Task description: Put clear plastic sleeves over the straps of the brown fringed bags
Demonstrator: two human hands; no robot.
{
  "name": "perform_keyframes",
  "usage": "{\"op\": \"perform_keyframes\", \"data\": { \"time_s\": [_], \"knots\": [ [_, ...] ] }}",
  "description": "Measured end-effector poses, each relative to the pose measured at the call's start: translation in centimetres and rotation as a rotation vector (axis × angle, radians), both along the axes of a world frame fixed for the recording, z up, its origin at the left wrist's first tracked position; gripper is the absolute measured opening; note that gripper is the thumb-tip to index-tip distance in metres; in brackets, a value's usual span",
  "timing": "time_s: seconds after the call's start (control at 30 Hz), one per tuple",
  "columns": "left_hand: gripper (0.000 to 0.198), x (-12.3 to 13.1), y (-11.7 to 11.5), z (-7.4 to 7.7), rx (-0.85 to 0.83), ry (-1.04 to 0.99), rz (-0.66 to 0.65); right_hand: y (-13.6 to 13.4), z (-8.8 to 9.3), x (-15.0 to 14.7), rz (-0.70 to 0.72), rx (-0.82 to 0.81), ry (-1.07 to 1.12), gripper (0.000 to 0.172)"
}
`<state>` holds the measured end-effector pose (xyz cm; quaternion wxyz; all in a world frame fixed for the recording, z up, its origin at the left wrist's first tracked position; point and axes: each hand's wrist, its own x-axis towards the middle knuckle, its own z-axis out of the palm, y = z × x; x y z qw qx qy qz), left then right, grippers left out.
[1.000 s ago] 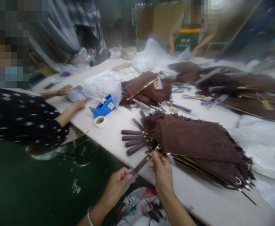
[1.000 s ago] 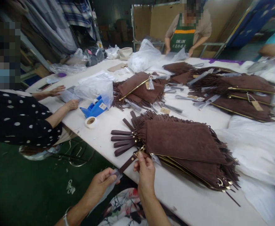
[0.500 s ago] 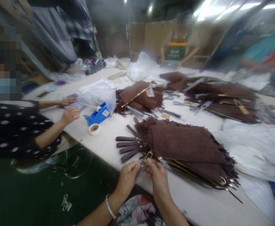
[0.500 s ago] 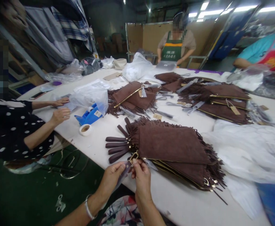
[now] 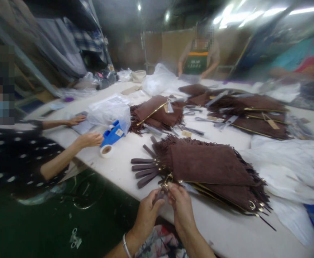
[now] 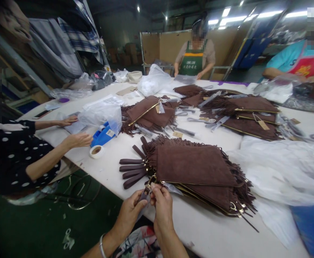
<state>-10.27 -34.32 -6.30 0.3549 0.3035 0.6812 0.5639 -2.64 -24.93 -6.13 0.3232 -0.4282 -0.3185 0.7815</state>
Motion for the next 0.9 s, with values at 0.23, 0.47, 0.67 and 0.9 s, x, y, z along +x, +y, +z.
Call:
{"op": "perform_keyframes", "data": {
  "time_s": [0.23,0.47,0.67,0.9],
  "knots": [
    [0.022,0.4,1.2,0.4,0.044,-0.083,0.064,0.3,-0.1,0.3,0.019,0.032,-0.071,0.028],
    [0.025,0.2,1.5,-0.2,0.079,-0.198,0.104,0.7,-0.5,0.7,-0.024,0.177,-0.198,0.028],
    [0.032,0.4,1.8,-1.0,0.128,-0.355,0.146,0.7,-0.7,0.8,0.021,0.194,-0.207,0.027],
    [0.033,0.5,2.5,-1.2,0.154,-0.409,0.156,0.8,-0.3,1.0,0.037,0.234,-0.232,0.027]
  ]
}}
